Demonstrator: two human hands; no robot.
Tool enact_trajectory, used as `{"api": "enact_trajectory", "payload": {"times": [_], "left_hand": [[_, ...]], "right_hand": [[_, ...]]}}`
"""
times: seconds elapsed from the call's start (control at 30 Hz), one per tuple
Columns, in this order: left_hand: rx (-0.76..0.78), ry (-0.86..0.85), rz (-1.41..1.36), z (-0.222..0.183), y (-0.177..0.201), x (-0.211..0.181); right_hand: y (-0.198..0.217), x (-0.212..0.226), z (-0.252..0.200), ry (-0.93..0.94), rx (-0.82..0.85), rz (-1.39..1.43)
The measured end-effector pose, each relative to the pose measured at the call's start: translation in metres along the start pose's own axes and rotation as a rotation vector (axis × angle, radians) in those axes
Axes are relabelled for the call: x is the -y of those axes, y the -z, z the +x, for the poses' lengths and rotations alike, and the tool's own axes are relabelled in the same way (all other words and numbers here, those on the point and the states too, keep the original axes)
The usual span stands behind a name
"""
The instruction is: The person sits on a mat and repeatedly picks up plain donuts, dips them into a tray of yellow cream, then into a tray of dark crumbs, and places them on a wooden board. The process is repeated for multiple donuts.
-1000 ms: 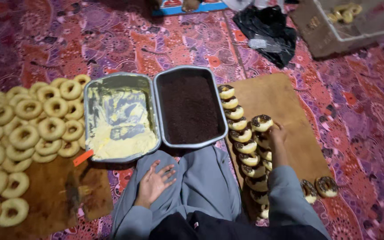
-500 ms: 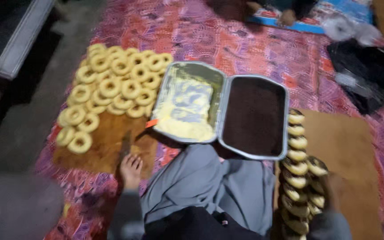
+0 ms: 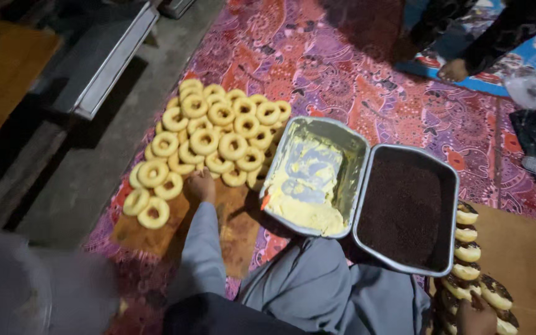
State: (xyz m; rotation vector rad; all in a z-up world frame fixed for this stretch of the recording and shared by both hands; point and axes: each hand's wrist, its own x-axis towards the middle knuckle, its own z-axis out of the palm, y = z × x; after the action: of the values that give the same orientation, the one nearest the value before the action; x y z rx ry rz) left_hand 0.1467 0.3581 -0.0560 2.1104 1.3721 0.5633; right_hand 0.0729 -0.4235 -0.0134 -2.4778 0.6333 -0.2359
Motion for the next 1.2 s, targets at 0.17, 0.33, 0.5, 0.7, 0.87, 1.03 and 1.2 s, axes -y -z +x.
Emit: {"api": "enact_trajectory", "payload": {"times": [0.17, 0.33, 0.5, 0.7, 0.87, 1.03, 1.2], "left_hand": [[-0.092, -0.131, 0.105, 0.023, -0.049, -0.044], [-0.022, -0.059, 0.191, 0.034, -0.092, -0.077], [-0.003, -0.086, 0.031, 0.068, -0.074, -0.065], [-0.111, -0.064, 0.271, 0.091, -0.05, -0.07], [-0.139, -0.108, -0.063, 0.046, -0.048, -0.063], [-0.301, 0.076, -0.532, -0.104, -0.017, 0.0], [0.229, 0.155, -0.945, -0.293, 0.025, 0.038]], "right_hand": [[-0.012, -0.002, -0.013, 0.052, -0.097, -0.12], [-0.001, 0.038, -0.033, 0.106, -0.135, -0.176], [0.02, 0.058, -0.045, 0.002, -0.124, -0.168], [0.033, 0.041, -0.055, 0.037, -0.24, -0.134], [-0.012, 0.061, -0.055, -0.032, -0.15, 0.227], [-0.088, 0.122, -0.084, -0.015, 0.261, 0.569], [-0.144, 0.198, -0.142, -0.038, 1.024, 0.876]]}}
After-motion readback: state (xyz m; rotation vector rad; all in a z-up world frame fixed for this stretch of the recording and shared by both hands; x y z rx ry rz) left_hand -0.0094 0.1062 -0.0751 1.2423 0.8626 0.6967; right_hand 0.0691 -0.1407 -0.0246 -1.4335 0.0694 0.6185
